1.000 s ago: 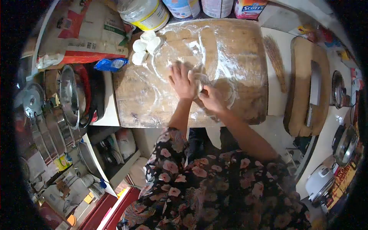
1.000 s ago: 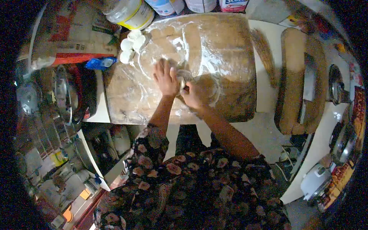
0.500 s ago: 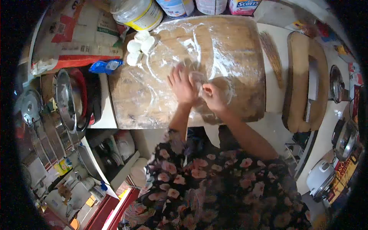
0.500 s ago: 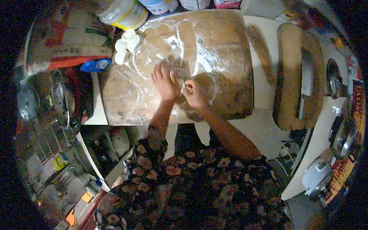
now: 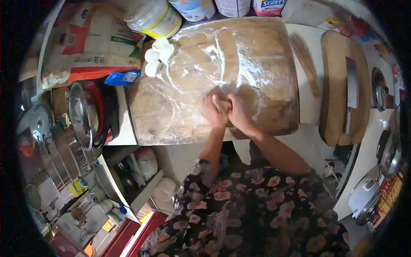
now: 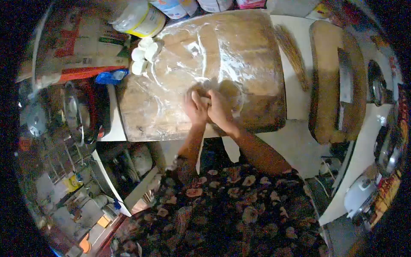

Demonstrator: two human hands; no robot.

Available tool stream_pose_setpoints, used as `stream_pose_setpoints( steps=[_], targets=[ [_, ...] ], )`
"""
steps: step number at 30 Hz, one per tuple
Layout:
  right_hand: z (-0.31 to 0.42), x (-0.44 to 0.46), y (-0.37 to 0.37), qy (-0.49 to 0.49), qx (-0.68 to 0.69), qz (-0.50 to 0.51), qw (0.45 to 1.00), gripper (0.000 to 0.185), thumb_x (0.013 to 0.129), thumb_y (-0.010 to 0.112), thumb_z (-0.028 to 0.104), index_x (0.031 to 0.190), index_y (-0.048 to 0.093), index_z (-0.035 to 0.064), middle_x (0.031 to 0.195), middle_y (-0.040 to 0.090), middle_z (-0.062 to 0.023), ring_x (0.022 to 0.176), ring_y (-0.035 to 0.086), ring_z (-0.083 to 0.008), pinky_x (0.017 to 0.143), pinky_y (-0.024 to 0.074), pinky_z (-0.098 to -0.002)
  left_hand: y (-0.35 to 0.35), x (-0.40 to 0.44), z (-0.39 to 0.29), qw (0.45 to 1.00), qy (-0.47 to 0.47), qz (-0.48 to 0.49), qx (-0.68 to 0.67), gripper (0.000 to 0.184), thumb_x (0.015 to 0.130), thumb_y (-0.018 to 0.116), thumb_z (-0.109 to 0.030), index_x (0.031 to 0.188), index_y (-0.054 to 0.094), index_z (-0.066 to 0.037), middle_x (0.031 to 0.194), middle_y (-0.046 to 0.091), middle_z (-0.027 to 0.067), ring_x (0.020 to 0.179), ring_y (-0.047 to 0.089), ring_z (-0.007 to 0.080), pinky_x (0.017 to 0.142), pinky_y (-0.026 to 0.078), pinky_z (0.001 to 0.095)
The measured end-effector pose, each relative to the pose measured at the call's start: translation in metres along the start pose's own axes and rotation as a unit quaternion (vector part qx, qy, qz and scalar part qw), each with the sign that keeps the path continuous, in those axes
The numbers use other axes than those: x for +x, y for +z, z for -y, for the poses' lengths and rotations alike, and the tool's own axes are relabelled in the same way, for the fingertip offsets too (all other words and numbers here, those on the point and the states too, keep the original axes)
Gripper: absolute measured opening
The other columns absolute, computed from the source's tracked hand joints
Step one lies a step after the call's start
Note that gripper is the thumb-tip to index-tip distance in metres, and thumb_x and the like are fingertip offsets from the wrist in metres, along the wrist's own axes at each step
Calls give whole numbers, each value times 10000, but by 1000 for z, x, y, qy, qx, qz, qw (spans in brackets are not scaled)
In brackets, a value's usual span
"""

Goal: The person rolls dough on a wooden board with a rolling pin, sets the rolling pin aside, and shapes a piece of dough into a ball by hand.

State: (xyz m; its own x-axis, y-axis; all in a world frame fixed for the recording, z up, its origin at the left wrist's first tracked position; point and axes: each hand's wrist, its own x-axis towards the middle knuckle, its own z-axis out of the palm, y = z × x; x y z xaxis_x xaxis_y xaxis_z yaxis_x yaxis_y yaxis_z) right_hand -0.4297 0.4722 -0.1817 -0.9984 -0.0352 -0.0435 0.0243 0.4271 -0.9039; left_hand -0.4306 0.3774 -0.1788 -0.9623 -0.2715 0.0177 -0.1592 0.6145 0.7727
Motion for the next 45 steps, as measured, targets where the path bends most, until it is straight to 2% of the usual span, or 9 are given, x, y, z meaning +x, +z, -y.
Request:
stream_pose_setpoints(
  steps=[6, 10, 14, 20, 26, 32, 34, 38, 45],
  targets=[
    [-22, 6, 6, 105, 102, 64, 987, 314, 728, 614, 145, 1009, 545, 23, 962, 571, -208, 890, 553, -355, 750, 434, -380, 11, 61, 10, 958, 132, -93, 235, 394, 888, 363, -258, 1200, 455, -34, 1282, 383, 191, 1213, 301, 373, 987, 204, 536],
    [-7, 1, 8, -64, -1, -62, 996, 256, 738, 586, 119, 978, 549, 36, 998, 562, -175, 848, 542, -370, 715, 436, -408, -18, 23, 1, 932, -154, 181, -274, 519, 927, 287, -375, 1189, 475, 31, 1162, 522, 179, 1142, 440, 294, 994, 296, 371],
    [5, 0, -10, -195, -116, 131, 965, 233, 710, 565, 48, 936, 527, 8, 921, 566, -168, 827, 539, -372, 704, 431, -412, -15, 0, -2, 863, -295, 14, -410, 471, 901, 348, -362, 1083, 557, 19, 1039, 581, 177, 945, 559, 237, 833, 437, 336],
    [-16, 4, -8, 66, 43, 5, 997, 273, 724, 617, 119, 959, 534, 6, 823, 595, -192, 772, 582, -344, 679, 459, -374, 10, 51, 7, 966, 211, -36, 146, 338, 870, 402, -246, 1144, 503, -77, 1250, 399, 197, 1155, 341, 409, 982, 238, 487],
    [-6, 11, -10, 30, 72, 60, 995, 289, 720, 613, 128, 977, 534, 21, 800, 585, -188, 745, 570, -357, 666, 453, -401, 16, 50, 13, 990, 138, 5, -9, 420, 929, 319, -320, 1192, 473, -31, 1256, 423, 187, 1224, 320, 340, 1020, 198, 460],
    [11, 1, -25, -208, -101, 90, 969, 199, 692, 561, 23, 881, 503, 49, 811, 555, -156, 785, 545, -353, 673, 429, -419, -7, 4, -18, 796, -351, 47, -491, 466, 933, 282, -350, 1078, 551, 1, 1104, 541, 167, 1087, 469, 296, 940, 337, 378],
    [1, 7, -22, -130, -18, 79, 988, 214, 685, 563, 28, 892, 514, 43, 814, 563, -151, 761, 552, -353, 666, 430, -416, 17, -3, -9, 990, -84, 3, -111, 459, 929, 282, -339, 1037, 569, 2, 1038, 561, 165, 1018, 490, 323, 901, 359, 403],
    [-36, 5, -14, 88, 100, -47, 990, 254, 739, 580, 93, 983, 556, 29, 881, 595, -167, 799, 591, -299, 685, 463, -382, 26, 56, -9, 954, 243, -5, 174, 345, 872, 402, -246, 1158, 510, -85, 1240, 421, 170, 1157, 350, 395, 987, 239, 491],
    [-22, 19, -4, 78, -6, -10, 997, 307, 751, 587, 126, 1048, 548, 58, 944, 584, -184, 850, 580, -324, 726, 456, -431, 24, 59, -5, 994, 59, 75, -62, 468, 901, 346, -370, 1200, 480, -35, 1241, 441, 178, 1137, 399, 348, 989, 266, 424]
  ],
)
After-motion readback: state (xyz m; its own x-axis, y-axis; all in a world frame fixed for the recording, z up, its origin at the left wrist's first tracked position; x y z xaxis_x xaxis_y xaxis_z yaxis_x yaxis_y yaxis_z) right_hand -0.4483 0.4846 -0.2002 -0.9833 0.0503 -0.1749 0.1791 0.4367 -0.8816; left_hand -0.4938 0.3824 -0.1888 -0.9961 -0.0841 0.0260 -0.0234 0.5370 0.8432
